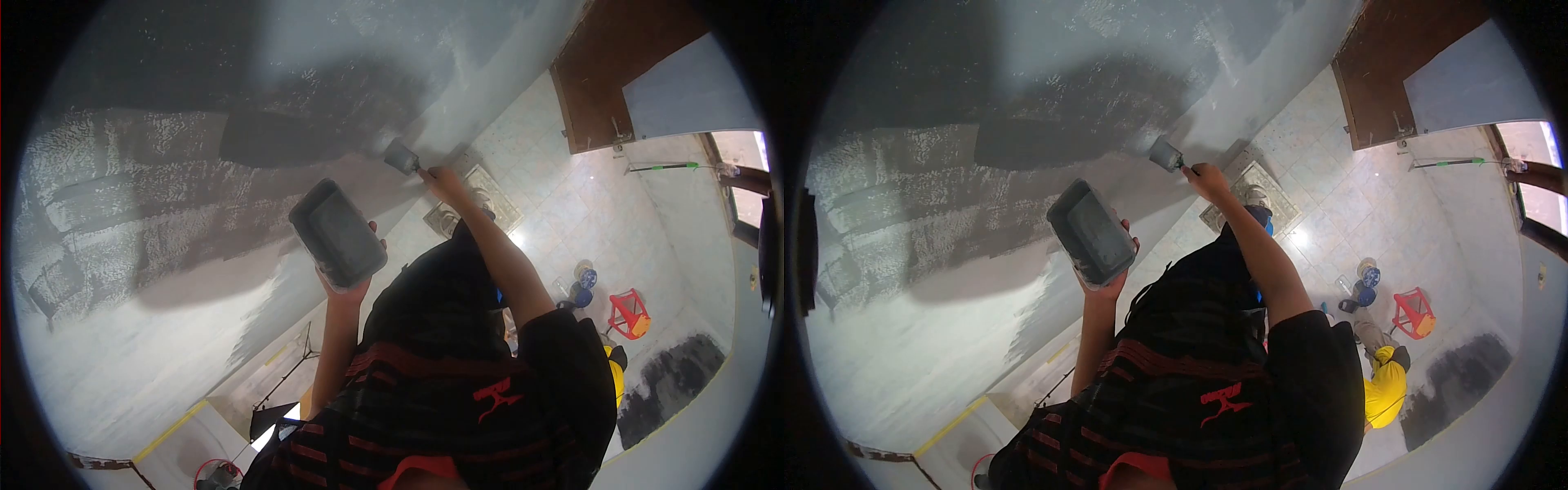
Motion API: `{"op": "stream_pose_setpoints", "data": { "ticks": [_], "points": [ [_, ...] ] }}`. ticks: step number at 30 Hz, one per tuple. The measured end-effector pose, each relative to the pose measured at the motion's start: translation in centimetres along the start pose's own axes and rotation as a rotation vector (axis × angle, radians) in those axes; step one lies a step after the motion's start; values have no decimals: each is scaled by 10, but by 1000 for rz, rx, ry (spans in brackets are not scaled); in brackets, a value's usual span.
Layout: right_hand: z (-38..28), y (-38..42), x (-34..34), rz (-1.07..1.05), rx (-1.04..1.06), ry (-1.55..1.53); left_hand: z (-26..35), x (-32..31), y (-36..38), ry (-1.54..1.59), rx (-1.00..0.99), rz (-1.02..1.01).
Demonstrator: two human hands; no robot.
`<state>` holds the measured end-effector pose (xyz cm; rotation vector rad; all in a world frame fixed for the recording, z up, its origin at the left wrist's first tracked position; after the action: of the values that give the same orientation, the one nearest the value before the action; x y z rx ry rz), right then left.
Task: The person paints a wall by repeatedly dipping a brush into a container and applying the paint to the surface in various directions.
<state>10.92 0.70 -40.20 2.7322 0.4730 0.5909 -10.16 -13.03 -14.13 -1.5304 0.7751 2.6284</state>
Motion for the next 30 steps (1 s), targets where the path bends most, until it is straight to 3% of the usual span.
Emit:
{"op": "stream_pose_setpoints", "data": {
  "ticks": [5,8,15,17,23,30],
  "points": [
    [-54,31,13,96,288,-106,-2,5,1,8,-16,28],
    [-96,32,14,39,359,-214,-5,8,2,5,-19,20],
    [-54,-10,-44,174,210,-126,-2,5,3,44,-13,20],
    [-26,-14,-54,101,-48,-117,-2,8,3,36,-13,20],
    [-2,-3,-41,72,-11,-52,-1,3,4,35,6,8],
    [-80,39,2,61,210,-167,-4,8,5,66,-22,16]
  ]
}}
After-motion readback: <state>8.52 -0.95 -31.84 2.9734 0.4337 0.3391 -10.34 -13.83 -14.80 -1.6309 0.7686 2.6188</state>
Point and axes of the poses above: each hand's wrist, its own y-axis away from the middle knuckle, its own x-axis out of the back of the hand, z = x × y, the point moved 1 cm from there along -y, towards the middle knuckle, and after that the axes turned 8 degrees about x, right-handed, at the moved point
